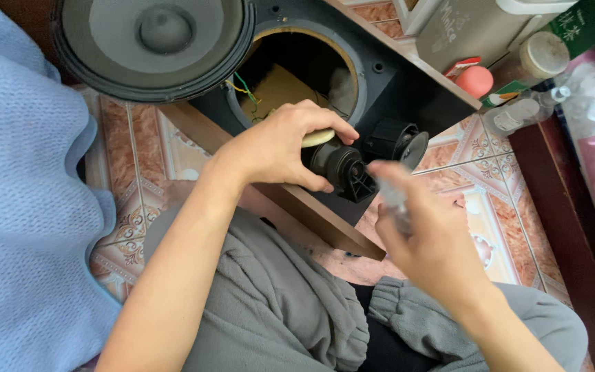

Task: The person cleans the interior of a speaker enclosure and its components using a toothbrush and a sponge. They scrub the inside surfaces and the speaker cones, then wipe the components with a sponge.

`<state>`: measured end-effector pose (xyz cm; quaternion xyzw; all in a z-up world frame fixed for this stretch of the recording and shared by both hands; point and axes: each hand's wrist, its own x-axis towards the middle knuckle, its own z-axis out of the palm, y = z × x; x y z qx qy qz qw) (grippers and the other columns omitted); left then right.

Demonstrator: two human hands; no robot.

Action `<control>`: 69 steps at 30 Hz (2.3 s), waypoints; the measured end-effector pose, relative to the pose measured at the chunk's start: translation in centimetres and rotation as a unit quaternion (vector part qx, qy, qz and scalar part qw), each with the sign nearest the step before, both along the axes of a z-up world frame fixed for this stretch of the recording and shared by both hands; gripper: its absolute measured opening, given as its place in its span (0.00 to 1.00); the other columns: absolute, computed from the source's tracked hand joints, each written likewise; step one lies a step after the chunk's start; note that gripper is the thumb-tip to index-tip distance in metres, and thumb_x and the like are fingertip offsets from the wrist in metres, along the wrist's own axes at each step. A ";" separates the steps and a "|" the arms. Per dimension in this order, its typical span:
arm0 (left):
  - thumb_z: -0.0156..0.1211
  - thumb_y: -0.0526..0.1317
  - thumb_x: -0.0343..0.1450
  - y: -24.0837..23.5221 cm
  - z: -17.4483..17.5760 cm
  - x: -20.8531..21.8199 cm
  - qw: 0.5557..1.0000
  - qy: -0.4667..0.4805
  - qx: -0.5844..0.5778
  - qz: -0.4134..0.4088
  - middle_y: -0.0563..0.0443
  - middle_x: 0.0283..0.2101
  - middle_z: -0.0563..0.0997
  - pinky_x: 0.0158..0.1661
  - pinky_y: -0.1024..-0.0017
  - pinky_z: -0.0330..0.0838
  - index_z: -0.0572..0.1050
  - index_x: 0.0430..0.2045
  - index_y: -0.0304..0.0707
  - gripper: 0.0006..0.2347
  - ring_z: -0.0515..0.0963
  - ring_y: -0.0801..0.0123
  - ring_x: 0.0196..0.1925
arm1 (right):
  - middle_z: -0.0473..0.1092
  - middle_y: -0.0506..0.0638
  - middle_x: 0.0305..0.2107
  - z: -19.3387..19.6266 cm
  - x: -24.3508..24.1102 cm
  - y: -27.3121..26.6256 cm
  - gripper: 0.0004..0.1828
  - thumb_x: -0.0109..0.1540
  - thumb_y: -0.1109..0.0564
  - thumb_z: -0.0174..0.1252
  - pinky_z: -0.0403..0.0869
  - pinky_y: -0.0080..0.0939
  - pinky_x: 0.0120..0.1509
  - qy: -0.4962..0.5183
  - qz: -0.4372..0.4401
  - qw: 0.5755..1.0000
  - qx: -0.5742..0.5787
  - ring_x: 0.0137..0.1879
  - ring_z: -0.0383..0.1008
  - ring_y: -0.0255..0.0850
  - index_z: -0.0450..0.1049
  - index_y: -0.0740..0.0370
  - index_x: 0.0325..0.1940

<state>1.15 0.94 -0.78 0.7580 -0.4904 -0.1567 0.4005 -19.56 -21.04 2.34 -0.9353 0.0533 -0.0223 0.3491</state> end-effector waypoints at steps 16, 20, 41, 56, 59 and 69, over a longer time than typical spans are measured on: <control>0.76 0.41 0.59 0.1 1.8 -0.1 0.997 0.047 0.054 0.009 0.55 0.57 0.86 0.60 0.71 0.71 0.84 0.57 0.61 0.27 0.82 0.66 0.60 | 0.72 0.60 0.49 -4.4 -2.3 -8.0 0.35 0.76 0.59 0.54 0.73 0.52 0.64 -0.103 -0.060 0.993 -0.011 0.50 0.75 0.53 0.55 0.68 0.87; 0.84 0.42 0.59 -0.7 0.4 0.2 0.999 -0.029 -0.001 -0.036 0.55 0.56 0.89 0.60 0.67 0.71 0.84 0.57 0.51 0.28 0.81 0.61 0.59 | 0.73 0.59 0.63 -13.8 -2.0 -16.4 0.36 0.79 0.59 0.55 0.77 0.50 0.65 -0.100 -0.209 0.970 0.073 0.63 0.76 0.47 0.52 0.59 0.91; 0.88 0.42 0.62 -2.0 1.8 -1.6 0.997 -0.075 0.013 -0.021 0.52 0.57 0.86 0.62 0.62 0.72 0.84 0.55 0.44 0.26 0.77 0.58 0.59 | 0.74 0.48 0.52 -21.9 -6.6 -11.5 0.17 0.67 0.46 0.72 0.77 0.62 0.53 0.187 0.161 0.962 -0.113 0.56 0.79 0.55 0.80 0.47 0.58; 0.85 0.41 0.61 -1.6 1.8 -1.5 0.998 -0.053 0.013 -0.012 0.55 0.58 0.85 0.62 0.62 0.72 0.83 0.53 0.47 0.25 0.75 0.57 0.60 | 0.82 0.43 0.34 -7.2 -3.5 -7.0 0.12 0.75 0.53 0.59 0.68 0.38 0.42 -0.046 -0.040 0.993 0.105 0.35 0.75 0.35 0.86 0.59 0.52; 0.86 0.41 0.61 -1.6 1.7 -1.5 0.999 -0.051 0.018 -0.008 0.53 0.58 0.85 0.62 0.62 0.73 0.83 0.55 0.47 0.26 0.76 0.57 0.61 | 0.85 0.48 0.36 -7.3 -1.3 -3.8 0.08 0.73 0.58 0.65 0.77 0.27 0.40 -0.015 -0.068 0.958 0.278 0.37 0.82 0.30 0.82 0.63 0.54; 0.87 0.41 0.62 -1.7 1.5 -1.2 0.999 -0.047 0.005 -0.021 0.52 0.58 0.85 0.64 0.61 0.73 0.83 0.54 0.45 0.25 0.76 0.56 0.61 | 0.83 0.46 0.28 -8.3 -2.8 -2.2 0.03 0.71 0.59 0.69 0.71 0.28 0.34 -0.035 -0.138 0.962 0.233 0.29 0.72 0.25 0.81 0.59 0.44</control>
